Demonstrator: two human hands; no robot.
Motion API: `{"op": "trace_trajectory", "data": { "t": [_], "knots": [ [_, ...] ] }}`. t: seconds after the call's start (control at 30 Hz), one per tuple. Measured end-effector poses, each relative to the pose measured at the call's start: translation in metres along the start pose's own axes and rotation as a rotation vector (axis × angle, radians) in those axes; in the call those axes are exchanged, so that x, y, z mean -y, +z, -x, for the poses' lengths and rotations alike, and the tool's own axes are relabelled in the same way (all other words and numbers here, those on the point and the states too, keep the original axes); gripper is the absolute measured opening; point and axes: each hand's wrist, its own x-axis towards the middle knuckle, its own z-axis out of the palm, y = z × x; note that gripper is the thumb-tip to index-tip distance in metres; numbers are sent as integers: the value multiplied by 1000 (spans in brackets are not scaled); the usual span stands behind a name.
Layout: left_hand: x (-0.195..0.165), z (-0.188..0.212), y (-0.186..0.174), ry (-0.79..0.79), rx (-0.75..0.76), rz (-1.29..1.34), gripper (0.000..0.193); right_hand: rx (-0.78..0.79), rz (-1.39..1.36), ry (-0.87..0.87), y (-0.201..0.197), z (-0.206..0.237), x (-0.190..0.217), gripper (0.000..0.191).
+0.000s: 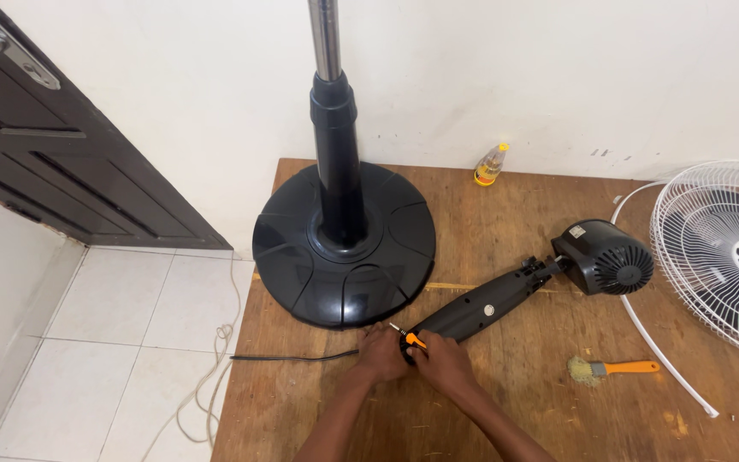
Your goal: The person services a pedestal fan lying on a wooden table. They hold the fan's pole and motor housing while using a screwdriver to loosen and remove screws from the housing, handle small removed parts, and near the end use a brush to clean dust from the motor area.
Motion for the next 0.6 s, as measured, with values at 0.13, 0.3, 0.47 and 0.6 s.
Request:
{"op": "trace_trajectory", "data": {
  "t": [0.13, 0.3, 0.47, 0.6],
  "knots": [
    [-4, 3, -6, 4, -15, -12, 54, -18, -26, -55, -10, 3, 6, 24],
    [-6, 9, -9, 76, -127, 48, 59, -44, -119, -62, -15, 4, 7, 26],
    [1, 15, -6, 290, -350, 93, 66, -6, -124, 34, -22, 5, 6, 29],
    [1, 18, -4, 316, -434, 152, 50, -65, -152, -24, -21, 5, 1, 30]
  ]
}}
